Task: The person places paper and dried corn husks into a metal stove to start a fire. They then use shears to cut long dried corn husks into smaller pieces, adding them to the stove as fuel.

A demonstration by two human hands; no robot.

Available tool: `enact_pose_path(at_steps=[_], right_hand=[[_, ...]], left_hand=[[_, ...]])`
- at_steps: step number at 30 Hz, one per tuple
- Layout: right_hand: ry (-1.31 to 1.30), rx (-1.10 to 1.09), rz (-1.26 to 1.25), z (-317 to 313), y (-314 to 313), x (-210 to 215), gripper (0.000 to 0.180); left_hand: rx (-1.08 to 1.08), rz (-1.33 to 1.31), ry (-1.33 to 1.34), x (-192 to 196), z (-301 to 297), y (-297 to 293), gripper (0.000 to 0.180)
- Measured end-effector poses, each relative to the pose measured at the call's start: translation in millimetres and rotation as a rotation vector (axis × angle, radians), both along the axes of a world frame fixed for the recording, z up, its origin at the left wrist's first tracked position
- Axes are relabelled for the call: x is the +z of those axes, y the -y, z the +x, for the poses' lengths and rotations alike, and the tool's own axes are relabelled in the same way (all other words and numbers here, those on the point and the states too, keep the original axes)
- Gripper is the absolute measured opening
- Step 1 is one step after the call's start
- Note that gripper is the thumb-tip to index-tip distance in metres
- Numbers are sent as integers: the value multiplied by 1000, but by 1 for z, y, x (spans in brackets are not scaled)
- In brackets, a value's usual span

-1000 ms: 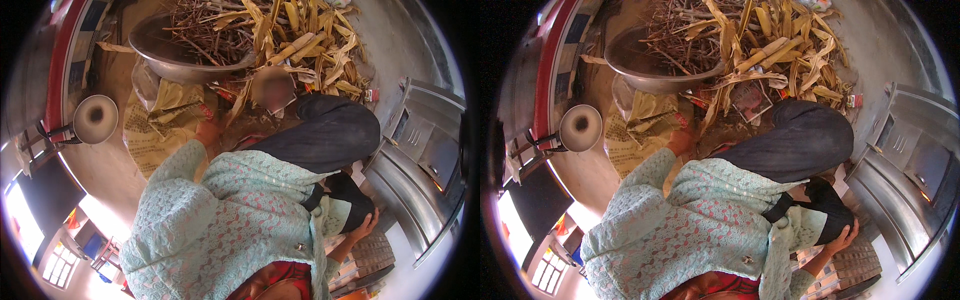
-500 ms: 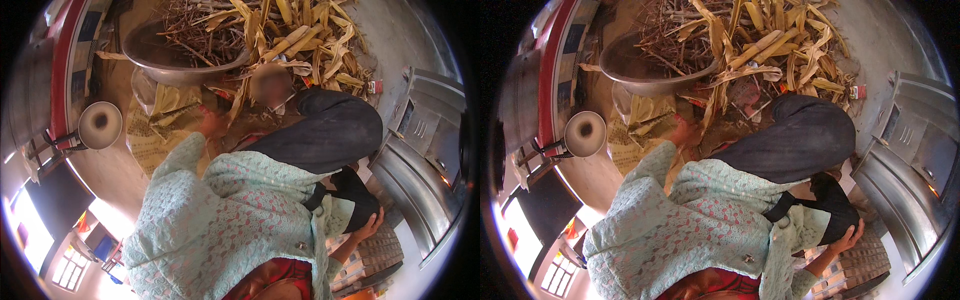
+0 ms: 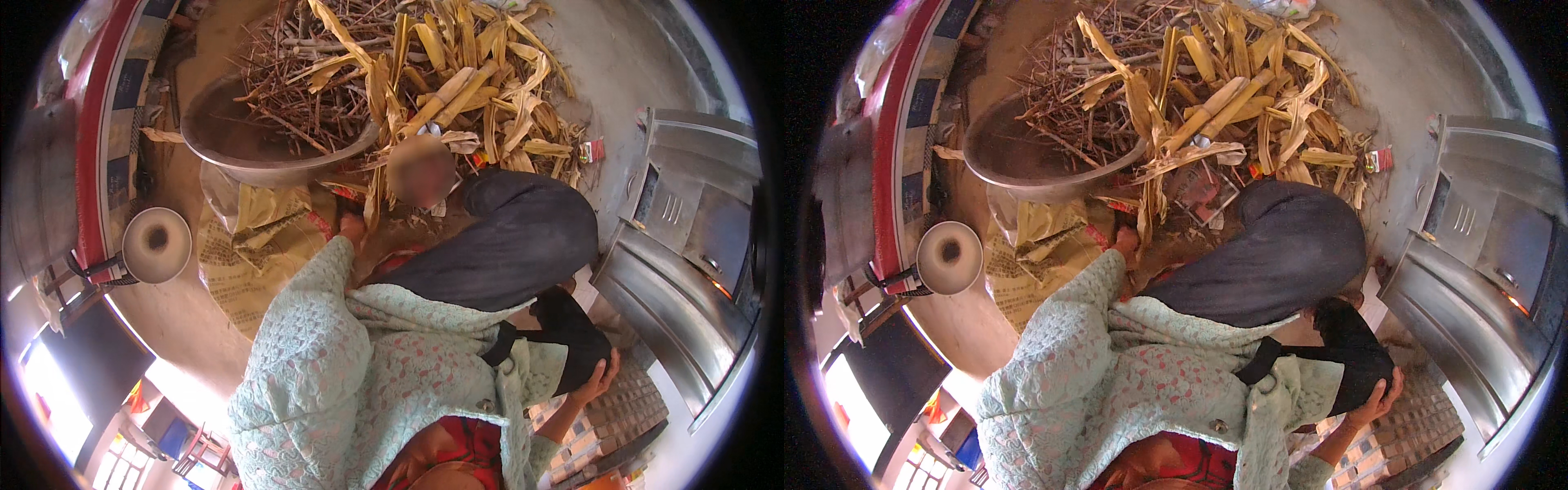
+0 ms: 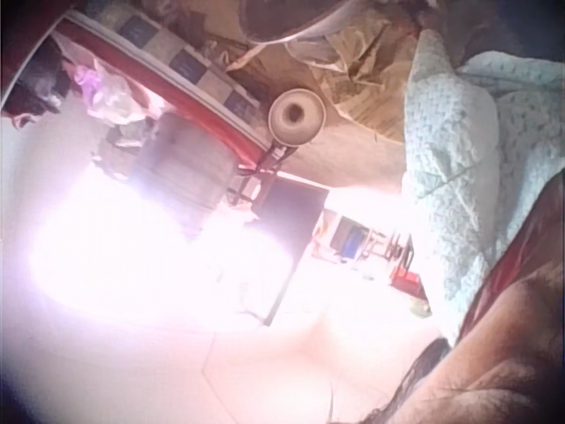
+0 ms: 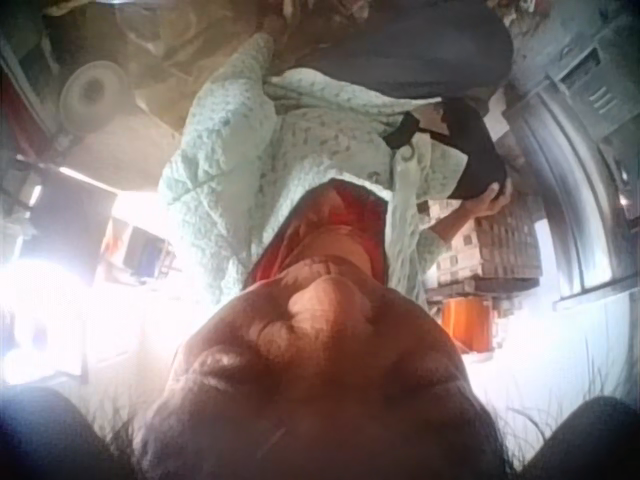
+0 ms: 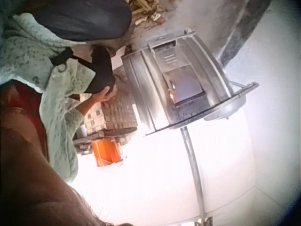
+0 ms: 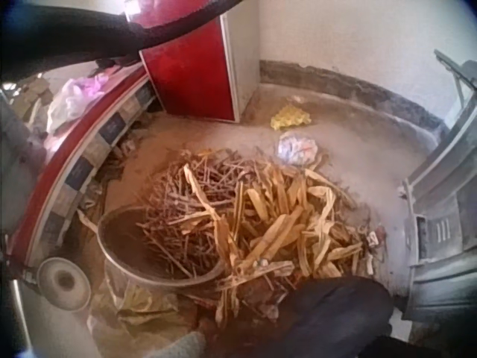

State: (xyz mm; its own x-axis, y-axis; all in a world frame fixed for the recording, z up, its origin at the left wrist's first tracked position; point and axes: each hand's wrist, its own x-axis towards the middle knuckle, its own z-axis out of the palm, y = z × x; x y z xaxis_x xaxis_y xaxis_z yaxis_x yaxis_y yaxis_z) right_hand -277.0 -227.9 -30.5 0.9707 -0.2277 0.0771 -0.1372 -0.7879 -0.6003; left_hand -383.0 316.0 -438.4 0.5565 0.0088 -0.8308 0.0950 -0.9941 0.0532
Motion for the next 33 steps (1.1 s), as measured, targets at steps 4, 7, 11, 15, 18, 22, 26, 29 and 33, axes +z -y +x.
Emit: enact_pose_path(at_steps=[4,7,11,15,18,22,26,29,33], right_hand=[[-10,-45,100,5,-11,1,41],[-2,-64,86,-4,-10,-1,41],[-4,-66,85,-2,-10,0,40],[21,0,56,4,-9,3,39],[28,-13,59,4,-13,3,38],[31,-58,65,-9,-3,-6,37],[16,-51,85,0,-10,1,37],[19,-4,32,6,-9,2,37],[47,-40,20,-2,-15,1,37]], left_hand=[[-139,108,-69,-27,-17,2,52],[40,-86,-142,46,28,-12,58],[71,-129,353,41,7,-21,51],[342,-287,670,-39,-11,-22,42],[229,-302,573,-34,1,-26,37],[129,-349,484,35,28,-35,30],[213,-555,559,-9,9,-41,24],[1592,-758,65,-30,15,-23,23],[1671,-869,310,59,50,3,21]])
